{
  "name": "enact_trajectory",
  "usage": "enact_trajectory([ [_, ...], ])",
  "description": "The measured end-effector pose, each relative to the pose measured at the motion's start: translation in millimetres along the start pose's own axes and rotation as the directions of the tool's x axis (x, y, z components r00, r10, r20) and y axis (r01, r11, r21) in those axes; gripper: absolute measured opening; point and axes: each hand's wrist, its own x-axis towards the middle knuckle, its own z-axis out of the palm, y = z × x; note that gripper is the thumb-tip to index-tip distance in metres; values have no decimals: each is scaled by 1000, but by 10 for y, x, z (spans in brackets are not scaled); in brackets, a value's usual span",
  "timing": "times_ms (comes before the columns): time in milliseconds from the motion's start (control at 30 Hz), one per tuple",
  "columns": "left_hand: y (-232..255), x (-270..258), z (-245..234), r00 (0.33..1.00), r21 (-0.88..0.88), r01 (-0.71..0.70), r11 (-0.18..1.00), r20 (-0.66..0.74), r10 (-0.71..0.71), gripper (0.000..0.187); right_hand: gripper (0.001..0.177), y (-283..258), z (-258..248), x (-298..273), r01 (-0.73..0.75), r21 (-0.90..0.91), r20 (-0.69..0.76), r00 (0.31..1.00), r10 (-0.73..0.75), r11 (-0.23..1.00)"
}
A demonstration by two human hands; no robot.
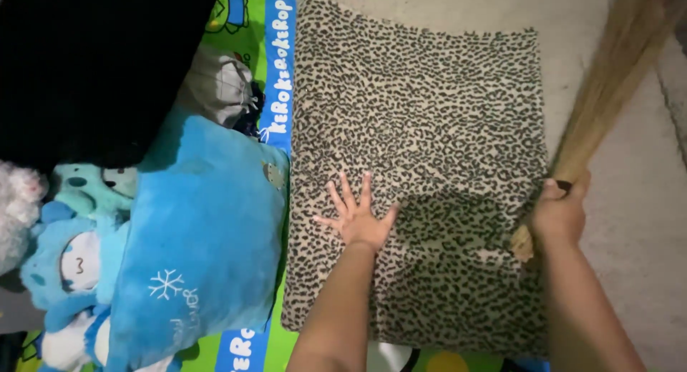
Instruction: The person is cleaning a furry mat by beating it with a stick broom on a bed.
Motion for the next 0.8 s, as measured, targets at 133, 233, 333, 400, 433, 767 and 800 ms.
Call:
enact_trajectory([
  [133, 38, 167, -111, 1000, -4, -15, 1000, 19, 15, 100, 67, -619, 233, -430, 102, 3, -8, 995, -102, 995],
  [233, 10, 298, -73, 999, -23, -32, 999, 7, 33, 108, 70, -1095, 474, -697, 257, -131, 342, 918, -199, 958],
  [333, -49, 397, 34, 997, 40, -69, 997, -22, 70, 108, 39, -1053, 957, -655, 645, -200, 408, 739, -536, 737],
  [400, -97, 470, 84, 984, 62, -129, 990, -114, 135, 105, 71, -1219, 1045, -660, 719, -342, 541, 677, -500, 605],
  [433, -107, 493, 90, 985, 63, -124, 990, -113, 131, 105, 71, -1263, 940, -575, 721, -339, 544, 674, -499, 604],
  [767, -171, 600, 178, 969, -28, -195, 980, -162, 188, 102, 76, -259, 834, 690, 89, -166, 8, 996, -89, 982],
  [800, -171, 620, 198, 965, -25, -198, 980, -179, 191, 101, 81, -221, 909, 728, 147, 16, -113, 983, -144, 989],
])
